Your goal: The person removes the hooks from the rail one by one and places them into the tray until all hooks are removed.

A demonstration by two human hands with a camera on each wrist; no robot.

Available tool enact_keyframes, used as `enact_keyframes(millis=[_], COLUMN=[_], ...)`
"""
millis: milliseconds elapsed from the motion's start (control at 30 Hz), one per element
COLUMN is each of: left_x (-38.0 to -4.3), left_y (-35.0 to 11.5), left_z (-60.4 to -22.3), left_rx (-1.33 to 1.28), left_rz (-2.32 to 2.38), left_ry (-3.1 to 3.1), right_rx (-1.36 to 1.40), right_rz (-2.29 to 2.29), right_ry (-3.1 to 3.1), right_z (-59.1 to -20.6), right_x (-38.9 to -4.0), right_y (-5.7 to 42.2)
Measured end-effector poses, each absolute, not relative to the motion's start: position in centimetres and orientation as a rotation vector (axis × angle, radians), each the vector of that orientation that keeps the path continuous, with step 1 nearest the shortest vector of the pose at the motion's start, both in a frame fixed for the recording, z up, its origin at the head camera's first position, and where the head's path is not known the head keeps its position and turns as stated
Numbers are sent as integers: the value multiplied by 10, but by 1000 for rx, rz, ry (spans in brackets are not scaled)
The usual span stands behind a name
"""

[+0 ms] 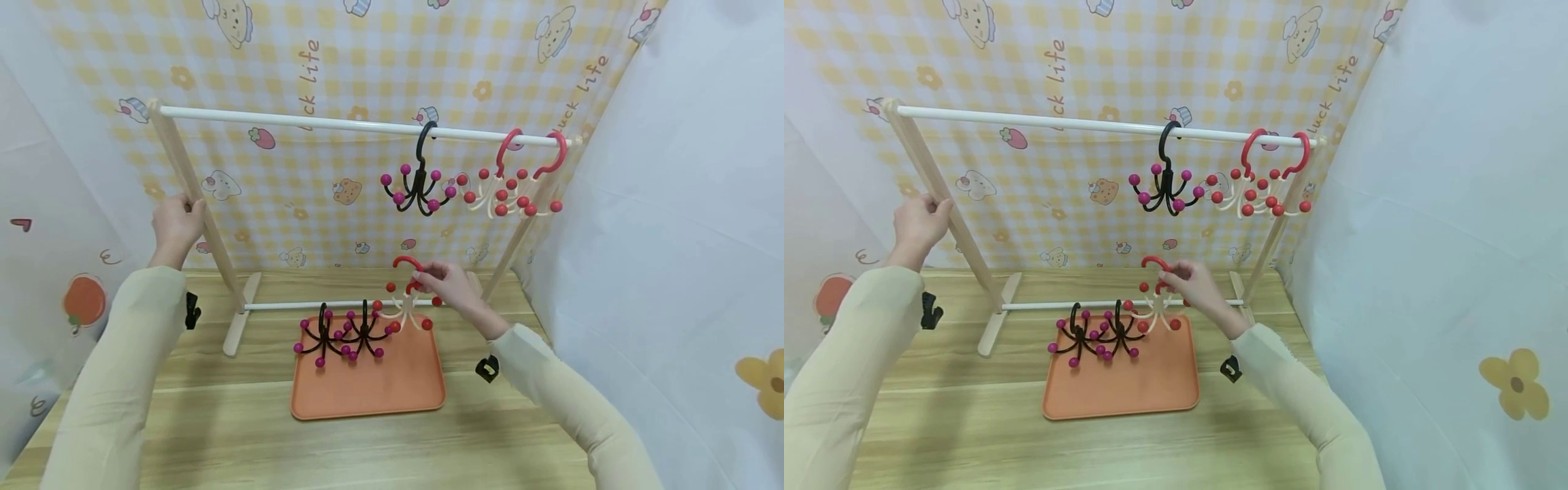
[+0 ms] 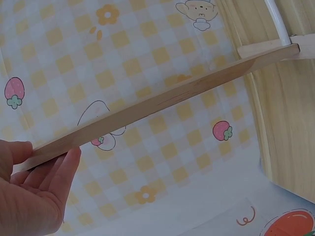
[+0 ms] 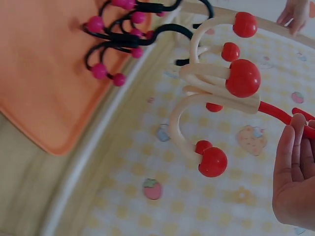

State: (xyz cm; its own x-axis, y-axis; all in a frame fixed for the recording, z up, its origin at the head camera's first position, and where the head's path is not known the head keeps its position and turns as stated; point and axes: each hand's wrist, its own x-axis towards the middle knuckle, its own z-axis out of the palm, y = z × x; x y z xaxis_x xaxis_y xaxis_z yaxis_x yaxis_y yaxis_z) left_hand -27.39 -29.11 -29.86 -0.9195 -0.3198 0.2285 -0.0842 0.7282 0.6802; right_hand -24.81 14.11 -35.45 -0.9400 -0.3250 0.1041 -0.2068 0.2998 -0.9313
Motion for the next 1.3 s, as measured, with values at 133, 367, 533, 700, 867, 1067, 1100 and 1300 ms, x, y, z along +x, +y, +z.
enact_keyframes(millis=[133, 367, 533, 700, 867, 1067, 1100, 1300], left_x=[-274, -273, -273, -274, -274, -274, -274, -273], left_y=[-291, -291, -292, -292, -291, -290, -290, -290], left_z=[-299, -299, -299, -299, -299, -298, -298, -298], left_rx=[316, 312, 308, 305, 310, 318, 318, 319], left_rz=[-1009, -993, -985, -972, -976, -986, -986, -980], left_ry=[-2599, -2600, -2603, -2605, -2609, -2613, -2614, -2612], right_rx=[-412, -300, -318, -325, -299, -339, -349, -336], right_rz=[-1750, -1801, -1817, -1837, -1877, -1978, -1999, -2022], right_ry=[2432, 2407, 2421, 2440, 2468, 2472, 2463, 2487], right_z=[-377, -415, -436, -454, -467, -467, -466, -460], right_x=[-243, -238, -234, -231, -229, -224, -223, -214], right_y=[149, 157, 155, 151, 149, 143, 142, 135])
